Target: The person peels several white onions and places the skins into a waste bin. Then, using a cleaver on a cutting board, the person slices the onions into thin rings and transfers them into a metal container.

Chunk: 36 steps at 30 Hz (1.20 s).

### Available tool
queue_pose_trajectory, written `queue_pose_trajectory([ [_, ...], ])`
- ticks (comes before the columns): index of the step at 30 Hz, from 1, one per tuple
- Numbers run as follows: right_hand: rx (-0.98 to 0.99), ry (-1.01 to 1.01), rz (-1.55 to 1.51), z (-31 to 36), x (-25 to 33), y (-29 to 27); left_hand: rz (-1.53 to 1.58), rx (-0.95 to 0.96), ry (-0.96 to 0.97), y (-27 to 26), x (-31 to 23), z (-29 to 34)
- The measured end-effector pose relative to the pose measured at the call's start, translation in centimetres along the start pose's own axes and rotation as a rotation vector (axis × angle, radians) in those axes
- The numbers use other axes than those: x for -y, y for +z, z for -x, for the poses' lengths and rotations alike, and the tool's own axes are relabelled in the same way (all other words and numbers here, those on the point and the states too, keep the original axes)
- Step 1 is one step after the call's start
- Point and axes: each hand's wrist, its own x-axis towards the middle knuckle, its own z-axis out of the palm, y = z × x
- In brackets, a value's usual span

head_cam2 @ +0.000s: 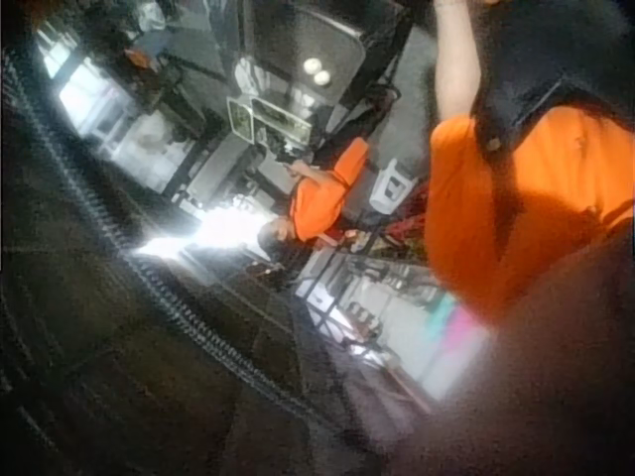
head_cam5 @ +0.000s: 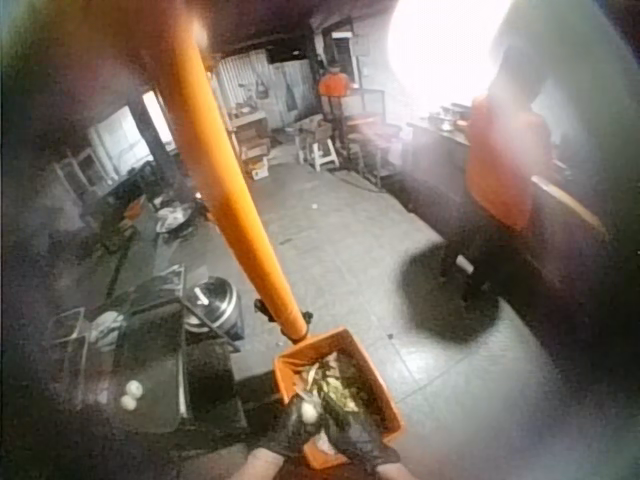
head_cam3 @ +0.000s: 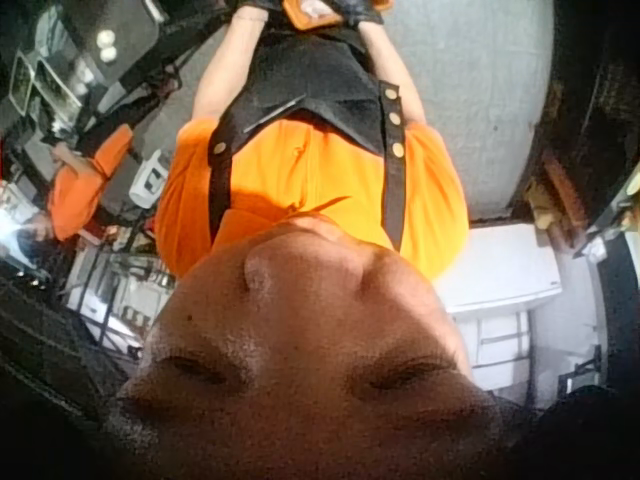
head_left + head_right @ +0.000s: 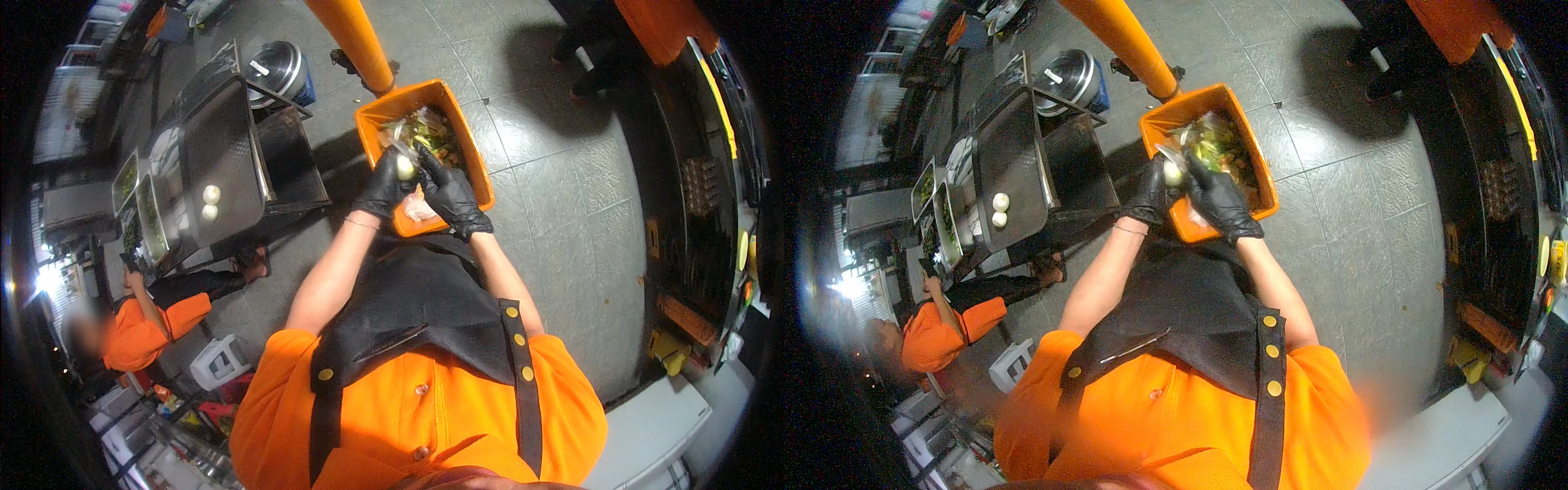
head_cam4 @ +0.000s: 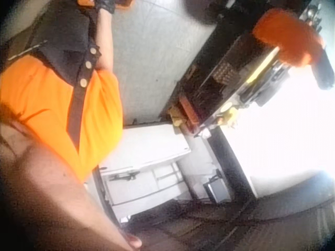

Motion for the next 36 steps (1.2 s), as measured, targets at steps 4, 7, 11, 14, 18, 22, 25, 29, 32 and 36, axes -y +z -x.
queue_pose_trajectory([
  [4,0.119,0.704,-0.752,-0.3,0.0,0.4,-0.126,0.030,0.078,-2.3,0.3,-1.7],
  [7,0.015,0.889,-0.896,-0.4,-0.2,-0.5,-0.259,0.090,0.045,-1.9,-0.2,-0.6],
  [11,-0.179,0.803,-0.795,-0.7,-1.0,-0.9,-0.595,0.300,0.187,-0.9,-1.1,-1.0],
  [14,-0.284,0.619,-0.546,-0.6,-2.9,-0.5,-0.600,0.224,0.119,0.2,-0.8,-1.0],
  [18,-0.156,0.845,-0.527,-0.3,-4.7,-1.6,-0.514,0.283,0.185,0.6,-0.8,-1.1],
  [22,-0.015,0.819,-0.471,0.2,-7.1,-1.0,-0.060,0.197,-0.095,-0.2,-1.9,0.2],
  [25,0.058,0.926,-0.382,0.9,-5.1,-0.1,-1.202,0.302,0.688,-6.3,0.1,-0.9],
  [29,0.201,0.533,-0.380,2.3,-9.2,0.6,-0.809,0.324,0.641,-7.4,1.4,-2.0],
  [32,0.253,0.780,-0.522,2.9,-8.3,1.3,-0.113,0.245,0.094,-7.2,-3.3,2.2],
  [36,0.476,0.902,-0.133,4.2,-12.5,1.6,-0.833,-0.271,0.614,-9.0,-11.9,10.6],
])
